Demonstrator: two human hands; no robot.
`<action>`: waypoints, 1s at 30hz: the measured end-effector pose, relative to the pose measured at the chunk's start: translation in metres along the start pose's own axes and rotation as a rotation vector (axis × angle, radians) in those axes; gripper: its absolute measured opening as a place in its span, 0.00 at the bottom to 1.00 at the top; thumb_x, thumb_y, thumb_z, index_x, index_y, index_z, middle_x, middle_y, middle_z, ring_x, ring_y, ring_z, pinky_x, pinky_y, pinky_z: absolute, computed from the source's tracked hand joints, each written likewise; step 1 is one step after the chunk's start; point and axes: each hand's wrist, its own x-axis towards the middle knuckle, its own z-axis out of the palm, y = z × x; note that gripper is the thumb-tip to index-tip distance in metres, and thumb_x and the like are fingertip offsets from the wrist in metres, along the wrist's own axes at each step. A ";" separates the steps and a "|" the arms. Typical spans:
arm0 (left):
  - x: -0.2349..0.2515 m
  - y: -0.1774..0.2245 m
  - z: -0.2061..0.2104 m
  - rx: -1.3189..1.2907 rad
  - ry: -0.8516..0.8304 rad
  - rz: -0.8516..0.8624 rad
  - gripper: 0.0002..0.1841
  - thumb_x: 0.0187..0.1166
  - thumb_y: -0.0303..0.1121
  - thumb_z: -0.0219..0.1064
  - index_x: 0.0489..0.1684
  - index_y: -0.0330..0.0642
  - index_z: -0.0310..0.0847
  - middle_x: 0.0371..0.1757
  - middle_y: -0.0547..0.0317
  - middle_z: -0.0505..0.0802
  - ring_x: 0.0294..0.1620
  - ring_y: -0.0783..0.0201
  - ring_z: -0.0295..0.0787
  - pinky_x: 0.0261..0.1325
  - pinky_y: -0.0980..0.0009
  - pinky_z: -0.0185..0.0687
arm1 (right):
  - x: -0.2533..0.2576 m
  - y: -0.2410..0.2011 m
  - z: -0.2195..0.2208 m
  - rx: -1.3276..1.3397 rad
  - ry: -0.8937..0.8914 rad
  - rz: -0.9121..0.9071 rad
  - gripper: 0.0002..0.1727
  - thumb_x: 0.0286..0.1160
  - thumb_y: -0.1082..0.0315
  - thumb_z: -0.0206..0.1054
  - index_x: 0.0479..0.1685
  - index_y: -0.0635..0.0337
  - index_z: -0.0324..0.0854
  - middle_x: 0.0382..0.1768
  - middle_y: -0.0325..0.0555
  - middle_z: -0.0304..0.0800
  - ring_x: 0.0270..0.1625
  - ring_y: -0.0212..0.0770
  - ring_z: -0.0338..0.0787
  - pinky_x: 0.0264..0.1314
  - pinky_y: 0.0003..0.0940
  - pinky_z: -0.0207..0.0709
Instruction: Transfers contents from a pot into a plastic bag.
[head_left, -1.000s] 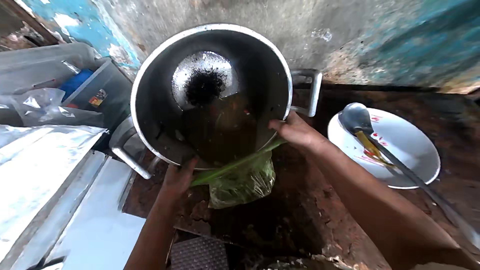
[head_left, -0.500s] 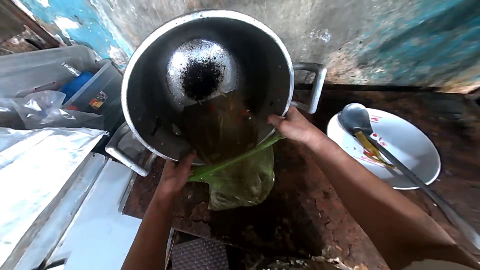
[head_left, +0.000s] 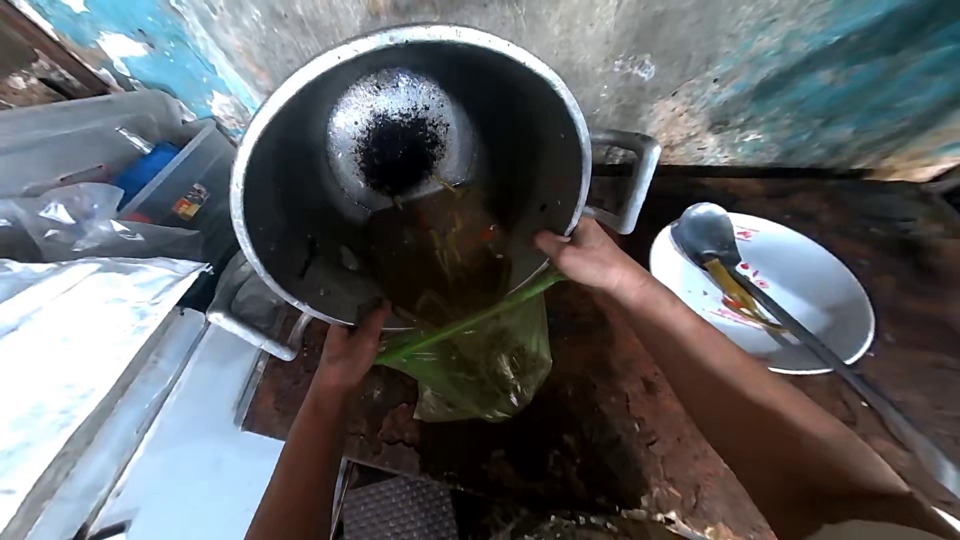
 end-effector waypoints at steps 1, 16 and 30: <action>0.000 0.001 -0.001 0.003 0.005 0.003 0.11 0.83 0.25 0.64 0.60 0.34 0.78 0.46 0.64 0.90 0.46 0.80 0.88 0.52 0.79 0.86 | 0.000 -0.001 0.000 -0.003 0.001 -0.012 0.08 0.86 0.70 0.61 0.51 0.64 0.83 0.36 0.44 0.87 0.37 0.30 0.85 0.43 0.32 0.81; -0.002 0.000 -0.003 -0.034 0.017 0.042 0.12 0.83 0.25 0.64 0.61 0.35 0.78 0.47 0.64 0.91 0.48 0.79 0.88 0.54 0.78 0.87 | -0.008 -0.009 -0.003 -0.035 0.007 -0.068 0.08 0.86 0.71 0.60 0.49 0.65 0.83 0.33 0.43 0.85 0.35 0.29 0.83 0.41 0.31 0.80; -0.009 0.007 -0.001 -0.013 0.065 0.061 0.08 0.83 0.28 0.66 0.55 0.41 0.81 0.40 0.70 0.89 0.38 0.81 0.86 0.43 0.80 0.85 | -0.021 -0.003 -0.004 -0.086 0.087 -0.209 0.11 0.83 0.71 0.59 0.51 0.69 0.83 0.35 0.48 0.86 0.38 0.32 0.83 0.44 0.34 0.80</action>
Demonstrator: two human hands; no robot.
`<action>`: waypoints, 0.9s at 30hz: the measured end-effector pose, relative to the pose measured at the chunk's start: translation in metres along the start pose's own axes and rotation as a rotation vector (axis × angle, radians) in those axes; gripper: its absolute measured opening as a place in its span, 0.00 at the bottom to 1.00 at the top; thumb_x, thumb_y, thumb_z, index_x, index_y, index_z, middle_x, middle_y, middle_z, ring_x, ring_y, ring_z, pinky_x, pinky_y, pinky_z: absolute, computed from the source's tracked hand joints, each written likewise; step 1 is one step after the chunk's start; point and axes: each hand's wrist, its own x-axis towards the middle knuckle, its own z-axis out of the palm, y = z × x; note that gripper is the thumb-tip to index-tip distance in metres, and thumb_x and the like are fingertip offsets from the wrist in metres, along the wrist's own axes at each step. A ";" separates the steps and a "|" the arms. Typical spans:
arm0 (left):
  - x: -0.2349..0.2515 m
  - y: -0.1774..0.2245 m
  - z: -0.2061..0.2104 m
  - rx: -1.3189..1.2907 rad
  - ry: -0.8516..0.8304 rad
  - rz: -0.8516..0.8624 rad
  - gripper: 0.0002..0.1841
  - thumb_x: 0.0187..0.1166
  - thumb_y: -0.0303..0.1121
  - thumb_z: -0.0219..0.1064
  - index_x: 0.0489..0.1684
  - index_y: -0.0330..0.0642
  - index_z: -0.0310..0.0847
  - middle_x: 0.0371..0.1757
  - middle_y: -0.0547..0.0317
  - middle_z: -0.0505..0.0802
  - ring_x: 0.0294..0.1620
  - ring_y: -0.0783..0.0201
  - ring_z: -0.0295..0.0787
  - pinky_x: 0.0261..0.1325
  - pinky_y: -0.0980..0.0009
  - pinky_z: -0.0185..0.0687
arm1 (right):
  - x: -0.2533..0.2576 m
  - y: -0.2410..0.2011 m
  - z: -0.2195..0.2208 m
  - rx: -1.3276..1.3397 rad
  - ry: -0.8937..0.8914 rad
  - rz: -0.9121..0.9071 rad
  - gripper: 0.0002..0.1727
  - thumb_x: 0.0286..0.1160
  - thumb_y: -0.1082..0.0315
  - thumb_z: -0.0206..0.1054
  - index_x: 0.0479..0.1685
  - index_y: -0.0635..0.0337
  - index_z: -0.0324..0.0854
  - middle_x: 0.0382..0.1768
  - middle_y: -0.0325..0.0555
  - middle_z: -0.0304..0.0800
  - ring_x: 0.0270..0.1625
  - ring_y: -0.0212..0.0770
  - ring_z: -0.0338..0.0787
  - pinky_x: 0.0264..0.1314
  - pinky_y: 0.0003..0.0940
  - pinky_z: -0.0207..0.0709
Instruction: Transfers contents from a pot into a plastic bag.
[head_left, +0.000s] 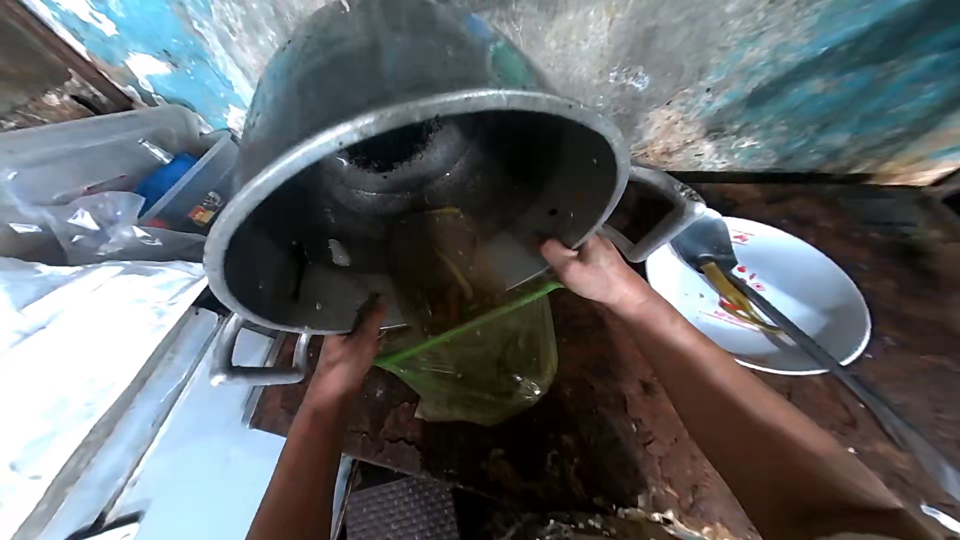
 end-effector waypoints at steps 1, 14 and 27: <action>-0.001 0.001 0.001 0.002 0.007 -0.003 0.08 0.83 0.28 0.66 0.55 0.41 0.81 0.40 0.71 0.90 0.39 0.82 0.86 0.43 0.81 0.85 | -0.001 -0.001 -0.001 -0.007 -0.002 0.006 0.12 0.84 0.70 0.59 0.52 0.69 0.83 0.37 0.49 0.86 0.39 0.34 0.84 0.46 0.36 0.80; -0.007 -0.006 0.006 -0.005 0.019 0.125 0.10 0.83 0.29 0.67 0.58 0.41 0.81 0.43 0.72 0.91 0.45 0.83 0.87 0.51 0.81 0.86 | -0.008 0.012 -0.003 0.061 0.014 -0.034 0.10 0.83 0.69 0.57 0.44 0.63 0.83 0.25 0.37 0.80 0.23 0.24 0.78 0.28 0.23 0.77; -0.012 0.010 -0.001 0.017 0.004 0.069 0.05 0.86 0.31 0.63 0.52 0.43 0.80 0.30 0.73 0.87 0.23 0.81 0.79 0.28 0.82 0.79 | -0.008 -0.018 -0.010 0.090 -0.025 0.139 0.13 0.89 0.67 0.55 0.54 0.68 0.81 0.28 0.44 0.82 0.23 0.28 0.81 0.29 0.26 0.80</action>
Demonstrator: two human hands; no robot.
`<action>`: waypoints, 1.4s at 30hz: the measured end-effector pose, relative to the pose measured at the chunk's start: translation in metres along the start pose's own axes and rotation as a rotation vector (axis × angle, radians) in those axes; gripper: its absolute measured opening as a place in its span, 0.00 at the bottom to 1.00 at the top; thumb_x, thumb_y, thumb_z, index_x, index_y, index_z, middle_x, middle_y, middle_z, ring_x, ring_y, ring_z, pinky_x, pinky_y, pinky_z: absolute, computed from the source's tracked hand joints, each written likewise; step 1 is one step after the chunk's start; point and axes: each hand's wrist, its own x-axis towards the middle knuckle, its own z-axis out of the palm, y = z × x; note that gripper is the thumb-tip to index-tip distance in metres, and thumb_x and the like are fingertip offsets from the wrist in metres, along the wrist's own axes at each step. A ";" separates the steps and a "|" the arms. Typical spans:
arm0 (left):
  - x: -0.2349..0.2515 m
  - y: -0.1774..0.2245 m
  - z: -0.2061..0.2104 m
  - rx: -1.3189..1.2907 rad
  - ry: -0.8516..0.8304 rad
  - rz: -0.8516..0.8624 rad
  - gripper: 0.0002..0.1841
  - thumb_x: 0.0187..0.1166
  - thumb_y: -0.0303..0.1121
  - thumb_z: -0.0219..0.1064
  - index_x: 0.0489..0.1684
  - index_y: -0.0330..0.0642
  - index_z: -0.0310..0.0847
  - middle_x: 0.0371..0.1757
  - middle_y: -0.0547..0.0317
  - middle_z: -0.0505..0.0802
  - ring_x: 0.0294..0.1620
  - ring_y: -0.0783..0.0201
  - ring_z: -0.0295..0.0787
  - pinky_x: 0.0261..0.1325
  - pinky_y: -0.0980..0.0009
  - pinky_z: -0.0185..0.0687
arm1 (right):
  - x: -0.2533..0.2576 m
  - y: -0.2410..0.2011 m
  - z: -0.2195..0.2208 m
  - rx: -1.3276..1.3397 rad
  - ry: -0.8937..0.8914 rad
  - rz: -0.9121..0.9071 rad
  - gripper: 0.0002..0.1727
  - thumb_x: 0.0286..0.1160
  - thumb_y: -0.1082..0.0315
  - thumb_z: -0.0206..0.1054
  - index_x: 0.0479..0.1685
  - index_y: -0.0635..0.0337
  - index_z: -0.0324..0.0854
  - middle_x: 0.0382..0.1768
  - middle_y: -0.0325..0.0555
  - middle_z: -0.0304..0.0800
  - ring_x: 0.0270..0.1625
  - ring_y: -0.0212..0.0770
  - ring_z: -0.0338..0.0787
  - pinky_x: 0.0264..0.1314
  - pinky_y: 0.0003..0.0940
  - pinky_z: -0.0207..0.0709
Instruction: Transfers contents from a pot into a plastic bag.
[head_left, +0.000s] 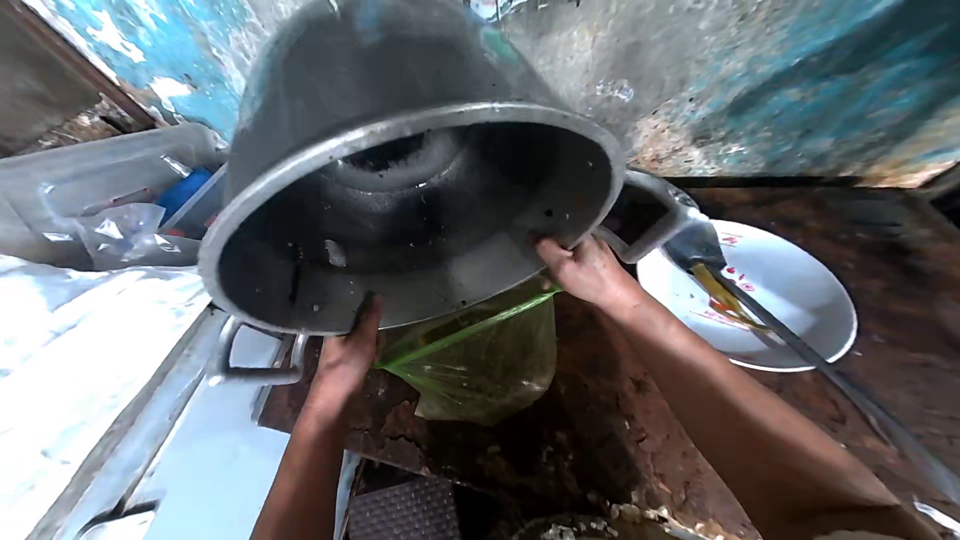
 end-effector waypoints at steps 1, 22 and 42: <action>0.001 0.001 0.000 0.004 0.000 -0.036 0.05 0.86 0.30 0.63 0.52 0.42 0.80 0.30 0.72 0.87 0.22 0.81 0.78 0.26 0.82 0.77 | 0.003 -0.004 0.000 0.034 -0.025 0.066 0.13 0.91 0.68 0.54 0.56 0.69 0.80 0.30 0.45 0.82 0.23 0.29 0.81 0.30 0.27 0.80; -0.003 0.037 -0.023 0.592 -0.540 0.071 0.27 0.66 0.47 0.80 0.61 0.41 0.85 0.52 0.57 0.92 0.52 0.65 0.88 0.59 0.62 0.85 | 0.105 0.006 0.051 0.279 -0.180 0.670 0.32 0.90 0.38 0.51 0.72 0.58 0.74 0.41 0.49 0.81 0.30 0.38 0.73 0.31 0.33 0.68; -0.022 0.097 0.013 0.406 -0.189 0.884 0.09 0.81 0.36 0.69 0.39 0.39 0.88 0.36 0.69 0.90 0.36 0.88 0.83 0.43 0.88 0.79 | -0.036 -0.062 -0.089 -0.256 -0.328 -0.308 0.11 0.80 0.61 0.71 0.28 0.50 0.89 0.18 0.26 0.80 0.20 0.18 0.72 0.23 0.21 0.62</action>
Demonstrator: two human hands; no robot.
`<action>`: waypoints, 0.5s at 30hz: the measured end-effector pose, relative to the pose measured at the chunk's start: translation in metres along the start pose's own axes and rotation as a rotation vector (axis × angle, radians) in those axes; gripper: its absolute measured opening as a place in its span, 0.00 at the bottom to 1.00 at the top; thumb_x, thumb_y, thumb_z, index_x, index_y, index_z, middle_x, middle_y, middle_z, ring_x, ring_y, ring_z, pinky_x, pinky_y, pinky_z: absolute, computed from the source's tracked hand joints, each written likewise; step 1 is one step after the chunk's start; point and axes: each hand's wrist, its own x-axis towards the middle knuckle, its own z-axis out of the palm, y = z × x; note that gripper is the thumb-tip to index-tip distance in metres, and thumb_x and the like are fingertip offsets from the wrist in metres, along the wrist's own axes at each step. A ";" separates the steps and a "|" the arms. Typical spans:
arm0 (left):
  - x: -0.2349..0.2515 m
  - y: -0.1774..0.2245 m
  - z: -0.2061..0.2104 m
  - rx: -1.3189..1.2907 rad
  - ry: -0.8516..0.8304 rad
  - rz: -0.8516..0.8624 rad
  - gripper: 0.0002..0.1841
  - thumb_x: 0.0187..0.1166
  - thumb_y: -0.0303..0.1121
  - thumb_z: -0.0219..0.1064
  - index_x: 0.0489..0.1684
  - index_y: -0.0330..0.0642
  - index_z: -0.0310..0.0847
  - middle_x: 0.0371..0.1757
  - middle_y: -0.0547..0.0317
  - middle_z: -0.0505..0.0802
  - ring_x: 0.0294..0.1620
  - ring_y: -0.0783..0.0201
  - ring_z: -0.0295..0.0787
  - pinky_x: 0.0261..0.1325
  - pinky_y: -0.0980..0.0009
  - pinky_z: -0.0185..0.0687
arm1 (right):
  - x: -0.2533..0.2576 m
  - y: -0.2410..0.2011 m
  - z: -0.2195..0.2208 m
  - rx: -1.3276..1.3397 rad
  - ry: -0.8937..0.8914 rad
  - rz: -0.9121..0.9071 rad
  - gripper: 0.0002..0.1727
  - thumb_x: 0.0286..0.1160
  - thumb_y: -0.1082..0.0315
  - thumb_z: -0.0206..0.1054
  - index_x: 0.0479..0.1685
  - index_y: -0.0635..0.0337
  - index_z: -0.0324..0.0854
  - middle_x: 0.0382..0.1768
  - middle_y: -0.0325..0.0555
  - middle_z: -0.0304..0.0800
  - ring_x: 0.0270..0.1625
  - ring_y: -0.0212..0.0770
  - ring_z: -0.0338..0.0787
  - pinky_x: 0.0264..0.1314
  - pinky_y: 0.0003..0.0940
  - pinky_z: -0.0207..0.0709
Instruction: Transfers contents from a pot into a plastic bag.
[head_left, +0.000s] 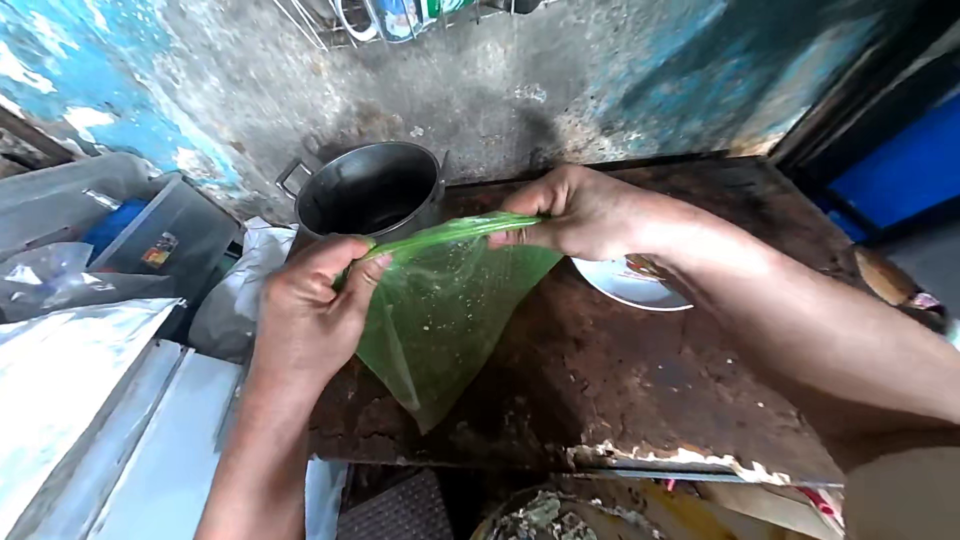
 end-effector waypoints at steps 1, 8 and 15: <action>0.002 0.003 0.001 -0.009 0.022 0.005 0.09 0.81 0.35 0.69 0.40 0.37 0.88 0.37 0.68 0.90 0.38 0.88 0.83 0.44 0.89 0.78 | -0.001 -0.001 -0.001 0.031 0.039 -0.039 0.10 0.80 0.63 0.70 0.30 0.51 0.90 0.20 0.25 0.82 0.21 0.16 0.73 0.23 0.18 0.64; 0.009 0.023 0.044 -0.151 0.007 0.071 0.09 0.81 0.31 0.67 0.39 0.33 0.88 0.37 0.61 0.90 0.39 0.82 0.84 0.46 0.84 0.81 | -0.016 0.015 0.021 0.251 0.069 -0.111 0.05 0.71 0.74 0.75 0.43 0.62 0.90 0.30 0.33 0.90 0.30 0.18 0.84 0.34 0.17 0.79; 0.003 0.042 0.087 -0.528 -0.072 0.164 0.04 0.77 0.27 0.70 0.41 0.39 0.89 0.40 0.67 0.90 0.40 0.78 0.86 0.44 0.82 0.86 | -0.031 0.025 0.061 0.392 -0.081 0.013 0.06 0.79 0.68 0.72 0.40 0.63 0.87 0.28 0.30 0.87 0.32 0.13 0.82 0.38 0.12 0.76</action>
